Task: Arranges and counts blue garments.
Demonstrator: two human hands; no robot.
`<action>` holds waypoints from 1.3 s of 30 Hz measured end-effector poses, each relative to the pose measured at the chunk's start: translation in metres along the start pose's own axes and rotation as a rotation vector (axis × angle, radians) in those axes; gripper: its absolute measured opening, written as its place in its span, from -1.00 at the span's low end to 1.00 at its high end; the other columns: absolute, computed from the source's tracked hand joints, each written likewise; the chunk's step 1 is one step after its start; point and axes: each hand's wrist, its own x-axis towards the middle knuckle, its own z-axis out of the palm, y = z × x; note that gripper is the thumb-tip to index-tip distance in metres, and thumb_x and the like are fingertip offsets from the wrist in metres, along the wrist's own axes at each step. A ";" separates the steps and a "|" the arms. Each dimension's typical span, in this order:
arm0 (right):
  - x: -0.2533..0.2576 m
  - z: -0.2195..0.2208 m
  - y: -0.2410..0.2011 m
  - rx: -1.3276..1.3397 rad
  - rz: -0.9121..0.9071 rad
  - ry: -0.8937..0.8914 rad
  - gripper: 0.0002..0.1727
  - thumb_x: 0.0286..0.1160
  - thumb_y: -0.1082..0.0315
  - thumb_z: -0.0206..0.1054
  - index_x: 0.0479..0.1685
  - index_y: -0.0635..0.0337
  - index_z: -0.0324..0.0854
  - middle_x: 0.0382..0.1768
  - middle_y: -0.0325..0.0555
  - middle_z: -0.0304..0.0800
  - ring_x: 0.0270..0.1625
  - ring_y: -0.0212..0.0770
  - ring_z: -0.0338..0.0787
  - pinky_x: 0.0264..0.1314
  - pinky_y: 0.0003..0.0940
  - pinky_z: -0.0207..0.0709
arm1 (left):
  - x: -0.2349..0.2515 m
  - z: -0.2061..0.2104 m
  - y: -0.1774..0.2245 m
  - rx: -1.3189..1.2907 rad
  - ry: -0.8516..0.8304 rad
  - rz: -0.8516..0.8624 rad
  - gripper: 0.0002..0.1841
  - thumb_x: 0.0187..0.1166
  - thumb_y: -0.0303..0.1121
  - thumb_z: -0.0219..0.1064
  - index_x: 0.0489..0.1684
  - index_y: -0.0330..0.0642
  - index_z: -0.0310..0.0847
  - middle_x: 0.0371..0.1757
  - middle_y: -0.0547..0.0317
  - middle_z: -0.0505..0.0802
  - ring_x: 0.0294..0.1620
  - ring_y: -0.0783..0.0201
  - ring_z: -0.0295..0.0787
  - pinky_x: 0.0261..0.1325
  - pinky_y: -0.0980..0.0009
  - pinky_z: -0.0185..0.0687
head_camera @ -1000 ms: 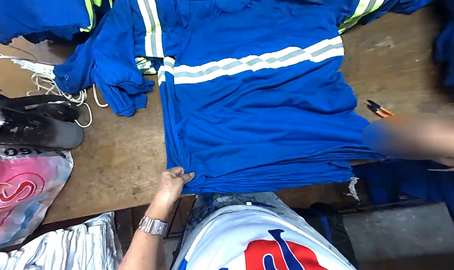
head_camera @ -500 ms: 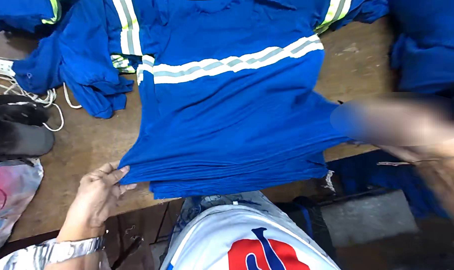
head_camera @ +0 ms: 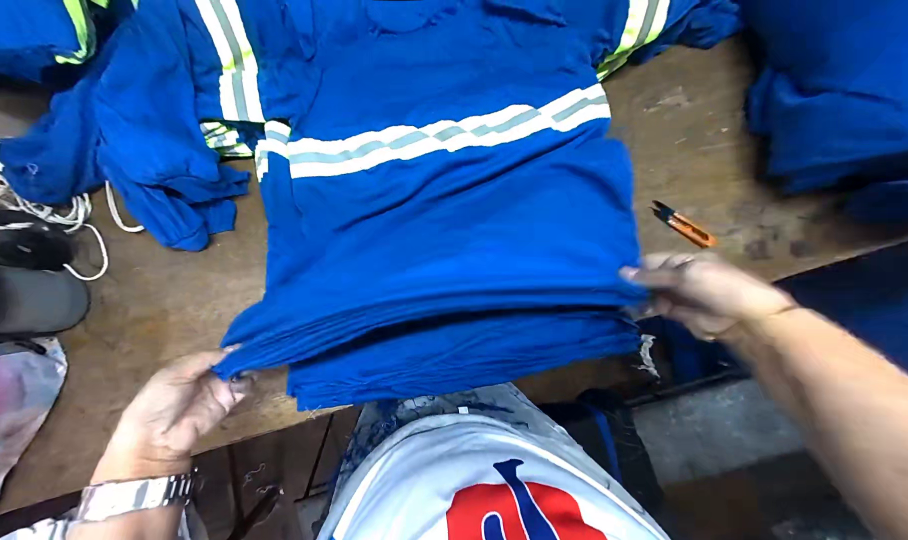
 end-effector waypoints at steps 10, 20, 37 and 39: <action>0.015 0.014 0.036 -0.446 0.215 0.189 -0.76 0.67 0.36 0.34 0.01 0.45 0.66 -0.10 0.31 0.70 -0.13 0.10 0.67 -0.03 0.17 0.56 | -0.008 0.013 -0.022 -0.056 -0.003 -0.039 -0.80 0.68 -0.44 0.11 -0.03 -0.28 0.65 -0.14 -0.01 0.84 -0.25 0.26 0.82 -0.18 0.39 0.79; 0.011 -0.020 0.011 -0.553 0.076 0.103 -0.82 0.66 0.38 0.35 -0.14 0.37 0.76 -0.22 0.20 0.78 -0.21 0.04 0.71 -0.10 0.14 0.58 | -0.029 0.026 -0.019 -0.161 -0.047 -0.021 -0.82 0.62 -0.50 0.27 0.05 -0.37 0.67 0.01 -0.11 0.87 -0.04 0.12 0.90 0.08 0.23 0.87; 0.024 -0.060 0.006 -0.300 0.177 0.030 -0.81 0.79 0.40 0.10 0.04 0.25 0.62 -0.25 -0.01 0.74 -0.33 -0.22 0.78 -0.26 -0.29 0.74 | -0.005 0.058 -0.074 0.792 0.144 0.137 -0.78 0.56 -0.29 0.49 -0.46 -0.19 0.72 -0.23 0.02 0.81 -0.27 0.14 0.78 -0.23 0.11 0.76; 0.024 -0.067 0.010 -0.245 0.185 -0.024 -0.75 0.82 0.40 0.05 0.20 0.26 0.60 -0.11 0.06 0.79 -0.16 -0.10 0.88 -0.11 -0.12 0.83 | -0.006 0.059 -0.074 0.858 0.117 0.141 -0.78 0.59 -0.27 0.47 -0.43 -0.18 0.72 -0.16 -0.02 0.80 -0.25 0.10 0.81 -0.23 0.09 0.80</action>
